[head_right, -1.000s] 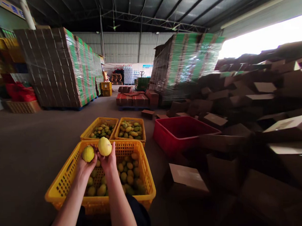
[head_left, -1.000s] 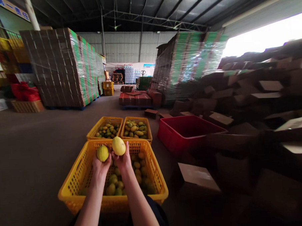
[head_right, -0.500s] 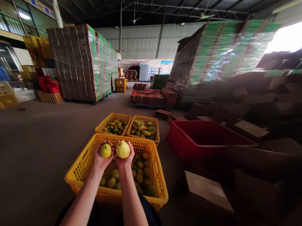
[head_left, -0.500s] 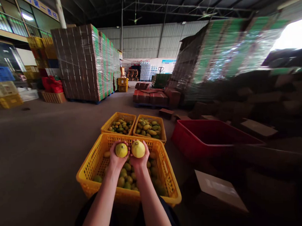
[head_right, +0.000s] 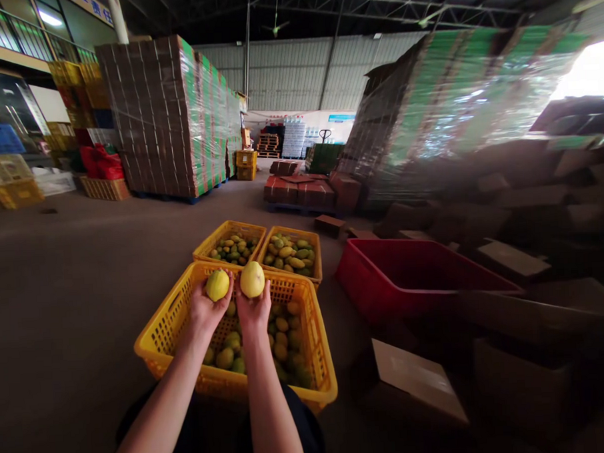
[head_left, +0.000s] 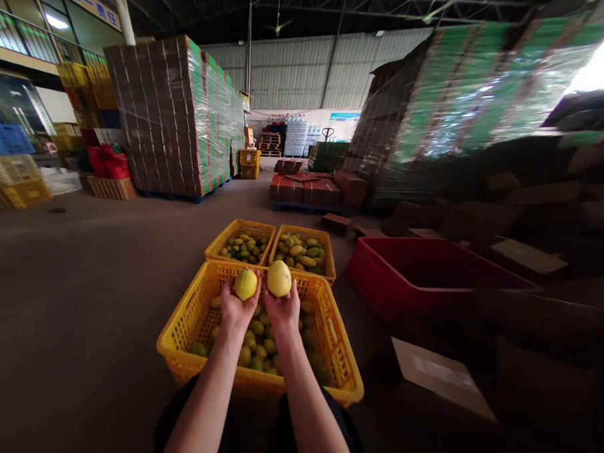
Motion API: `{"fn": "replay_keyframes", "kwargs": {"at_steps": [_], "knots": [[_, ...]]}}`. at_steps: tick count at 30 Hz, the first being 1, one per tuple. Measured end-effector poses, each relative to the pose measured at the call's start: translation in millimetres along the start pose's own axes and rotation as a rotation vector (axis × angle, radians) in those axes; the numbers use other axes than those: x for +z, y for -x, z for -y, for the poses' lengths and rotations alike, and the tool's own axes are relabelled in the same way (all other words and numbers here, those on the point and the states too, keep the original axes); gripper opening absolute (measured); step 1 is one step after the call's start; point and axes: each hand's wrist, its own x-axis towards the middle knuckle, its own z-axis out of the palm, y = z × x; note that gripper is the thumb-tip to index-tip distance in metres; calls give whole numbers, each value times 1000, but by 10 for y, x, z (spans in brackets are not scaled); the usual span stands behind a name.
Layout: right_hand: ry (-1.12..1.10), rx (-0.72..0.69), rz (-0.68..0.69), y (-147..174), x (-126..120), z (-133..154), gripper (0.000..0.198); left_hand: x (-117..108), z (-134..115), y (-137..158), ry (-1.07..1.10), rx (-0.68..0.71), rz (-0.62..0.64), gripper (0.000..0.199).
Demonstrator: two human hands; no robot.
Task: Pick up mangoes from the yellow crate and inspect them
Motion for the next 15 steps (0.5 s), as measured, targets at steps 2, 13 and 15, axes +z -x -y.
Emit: {"fn": "replay_keyframes", "kwargs": {"at_steps": [2,13,15], "knots": [[31,-13,46,-36,-27,1,14,-11,11,-24,14,15,53,34],[99,55,68,81,56,54,12,-49,-19,-44,23,0,158,36],[166,100,38,121,93,68,11,-55,-42,-21,-19,-75,188,42]]}}
